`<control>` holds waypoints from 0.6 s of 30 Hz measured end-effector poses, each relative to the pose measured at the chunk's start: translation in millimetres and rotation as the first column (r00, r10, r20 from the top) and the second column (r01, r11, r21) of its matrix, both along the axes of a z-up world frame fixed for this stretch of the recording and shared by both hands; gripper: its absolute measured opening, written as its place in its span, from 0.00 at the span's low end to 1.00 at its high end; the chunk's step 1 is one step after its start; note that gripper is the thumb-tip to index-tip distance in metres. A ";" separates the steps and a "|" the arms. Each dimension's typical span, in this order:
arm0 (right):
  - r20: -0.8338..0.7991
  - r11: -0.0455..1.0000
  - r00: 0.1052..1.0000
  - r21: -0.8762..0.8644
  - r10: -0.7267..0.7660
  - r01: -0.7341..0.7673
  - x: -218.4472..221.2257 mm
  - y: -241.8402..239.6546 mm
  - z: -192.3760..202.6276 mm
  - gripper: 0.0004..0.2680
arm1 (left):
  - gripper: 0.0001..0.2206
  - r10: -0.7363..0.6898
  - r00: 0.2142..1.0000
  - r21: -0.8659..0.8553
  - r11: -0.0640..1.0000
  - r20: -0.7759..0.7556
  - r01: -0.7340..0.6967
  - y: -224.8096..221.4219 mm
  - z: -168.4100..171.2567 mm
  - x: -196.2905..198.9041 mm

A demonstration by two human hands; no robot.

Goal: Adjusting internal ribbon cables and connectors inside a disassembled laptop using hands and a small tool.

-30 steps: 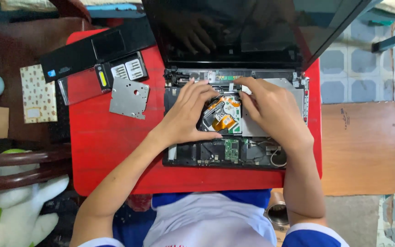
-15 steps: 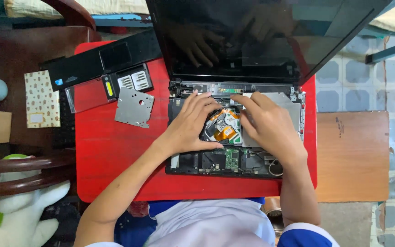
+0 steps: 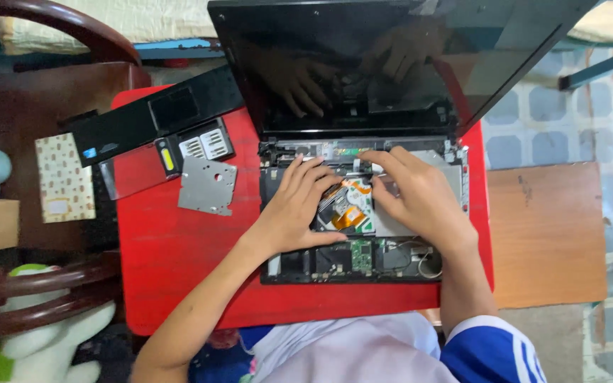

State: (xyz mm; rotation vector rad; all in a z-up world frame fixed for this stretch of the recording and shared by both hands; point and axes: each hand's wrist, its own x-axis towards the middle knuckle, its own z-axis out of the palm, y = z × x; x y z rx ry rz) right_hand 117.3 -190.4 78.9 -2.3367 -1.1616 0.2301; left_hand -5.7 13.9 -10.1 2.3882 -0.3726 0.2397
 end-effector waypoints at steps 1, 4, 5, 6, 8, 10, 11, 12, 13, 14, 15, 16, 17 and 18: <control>-0.014 1.000 1.000 0.000 -0.006 0.006 -0.6 0.4 0.2 0.13 | 0.41 0.003 1.000 0.013 1.000 0.002 -0.003 -1.7 -0.5 -1.5; -0.023 1.000 1.000 -0.021 -0.008 0.008 -1.3 -1.3 -3.2 0.14 | 0.42 0.009 1.000 0.039 0.999 0.000 -0.009 -4.8 -2.4 -3.7; -0.007 1.000 1.000 -0.025 -0.011 0.011 0.3 -0.1 -5.2 0.14 | 0.42 0.004 1.000 0.070 0.998 0.009 -0.005 -2.6 -2.1 -2.4; -0.008 1.000 1.000 -0.025 -0.001 0.001 -1.6 -0.3 -5.7 0.14 | 0.42 0.014 1.000 0.070 0.997 0.008 -0.015 -2.2 -0.9 -4.7; 0.046 0.997 0.999 -0.075 -0.008 0.012 -0.6 -3.8 -4.6 0.14 | 0.41 0.001 1.000 0.038 0.999 -0.011 0.000 -5.4 0.5 -3.5; 0.049 0.995 0.999 -0.096 0.007 -0.002 -3.1 -4.1 -0.1 0.13 | 0.41 0.019 1.000 0.039 0.999 -0.015 -0.019 -7.5 0.4 -4.3; 0.060 0.994 0.998 -0.108 0.003 0.003 -3.6 -3.6 2.4 0.12 | 0.41 0.019 1.000 0.050 0.999 -0.011 -0.019 -6.6 1.0 -2.3; 0.062 0.994 0.998 -0.108 0.008 -0.001 -2.7 -3.8 -0.3 0.12 | 0.41 0.025 1.000 0.050 0.998 -0.010 -0.024 -5.6 2.6 -1.0; 0.073 0.993 0.997 -0.115 0.014 -0.006 -4.0 -5.9 -2.5 0.11 | 0.41 0.026 1.000 0.056 0.998 -0.002 -0.026 -6.3 4.4 -1.2; 0.085 0.992 0.996 -0.122 0.020 -0.010 -5.4 -8.3 -4.3 0.10 | 0.41 0.027 1.000 0.062 0.998 0.007 -0.027 -7.2 6.6 -1.5; 0.086 0.992 0.996 -0.128 0.018 -0.007 -5.5 -8.2 -4.7 0.10 | 0.41 0.024 1.000 0.056 0.998 0.008 -0.025 -8.0 5.6 -1.6; 0.095 0.993 0.995 -0.119 0.018 -0.007 -5.5 -7.9 -4.8 0.10 | 0.41 0.026 1.000 0.048 0.999 -0.012 -0.025 -8.7 5.0 -1.5; 0.105 0.995 0.994 -0.102 0.016 -0.005 -5.6 -4.6 -5.7 0.09 | 0.42 0.026 0.999 0.050 0.998 -0.030 -0.024 -5.5 5.3 -1.2; 0.107 0.995 0.994 -0.100 0.012 -0.001 -6.4 -5.1 -4.2 0.09 | 0.42 0.022 0.999 0.052 0.998 -0.028 -0.020 -6.5 5.3 -2.0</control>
